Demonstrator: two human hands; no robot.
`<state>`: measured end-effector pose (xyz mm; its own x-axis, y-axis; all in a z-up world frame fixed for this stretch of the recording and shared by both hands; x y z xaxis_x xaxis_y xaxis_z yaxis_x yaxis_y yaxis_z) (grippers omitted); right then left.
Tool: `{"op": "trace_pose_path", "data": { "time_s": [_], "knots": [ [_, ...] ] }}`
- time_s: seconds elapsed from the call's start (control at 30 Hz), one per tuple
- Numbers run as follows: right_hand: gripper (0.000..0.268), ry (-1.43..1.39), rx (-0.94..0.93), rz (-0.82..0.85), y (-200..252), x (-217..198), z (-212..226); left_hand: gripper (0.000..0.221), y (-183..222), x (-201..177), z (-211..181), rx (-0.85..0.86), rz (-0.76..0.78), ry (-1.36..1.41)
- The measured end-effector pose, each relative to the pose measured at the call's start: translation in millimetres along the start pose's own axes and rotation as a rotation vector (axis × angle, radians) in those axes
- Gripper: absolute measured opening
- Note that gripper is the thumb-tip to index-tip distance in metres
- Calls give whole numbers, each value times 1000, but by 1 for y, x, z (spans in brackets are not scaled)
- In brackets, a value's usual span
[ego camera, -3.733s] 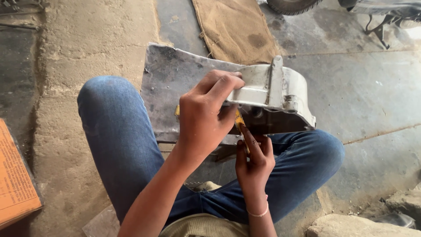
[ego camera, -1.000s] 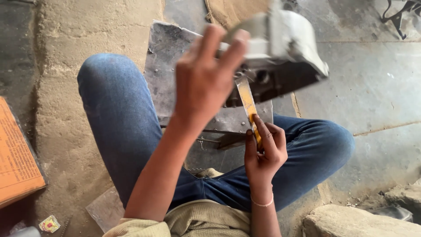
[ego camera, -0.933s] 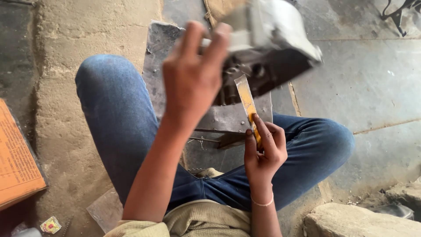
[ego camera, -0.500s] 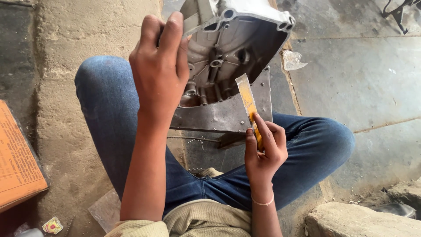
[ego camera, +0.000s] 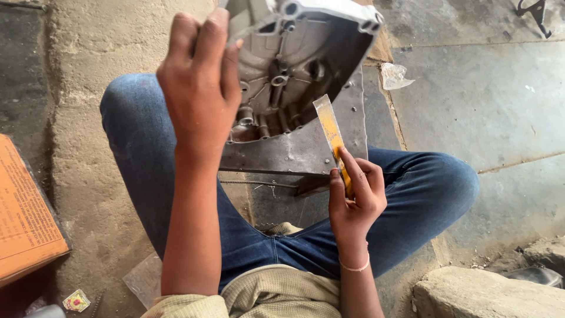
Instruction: The person uses a hacksaw blade to scrape and clean the interior surfaces and edges of a metal engine casing, turning it repeatedly to reach different sections.
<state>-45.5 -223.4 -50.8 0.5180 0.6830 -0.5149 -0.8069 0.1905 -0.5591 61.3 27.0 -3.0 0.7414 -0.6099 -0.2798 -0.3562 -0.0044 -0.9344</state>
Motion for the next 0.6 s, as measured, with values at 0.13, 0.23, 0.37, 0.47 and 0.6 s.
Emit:
{"op": "trace_pose_path", "data": {
  "time_s": [0.13,0.23,0.37,0.47,0.6],
  "knots": [
    [38,12,5,-3,0,1,0,22,6,21,-8,11,-54,35],
    [38,6,7,2,0,1,0,23,3,32,-20,36,-45,26],
    [38,11,13,5,1,1,-2,21,-5,44,-42,89,22,6],
    [37,17,32,7,1,1,-2,19,-4,35,-52,111,35,7],
    [37,5,-5,-4,0,1,0,20,-7,35,-45,106,44,-24]
  ]
}}
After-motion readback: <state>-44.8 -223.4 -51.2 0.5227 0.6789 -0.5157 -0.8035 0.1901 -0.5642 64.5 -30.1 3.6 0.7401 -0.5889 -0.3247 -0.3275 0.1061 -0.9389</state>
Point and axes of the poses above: each hand's wrist, its own y-axis away from the middle knuckle, its own x-axis out of the palm, z = x × y, the point moved 4 cm from there along -y, towards the middle knuckle, and after that the axes turned 10 degrees about x, right-handed, at the moved point
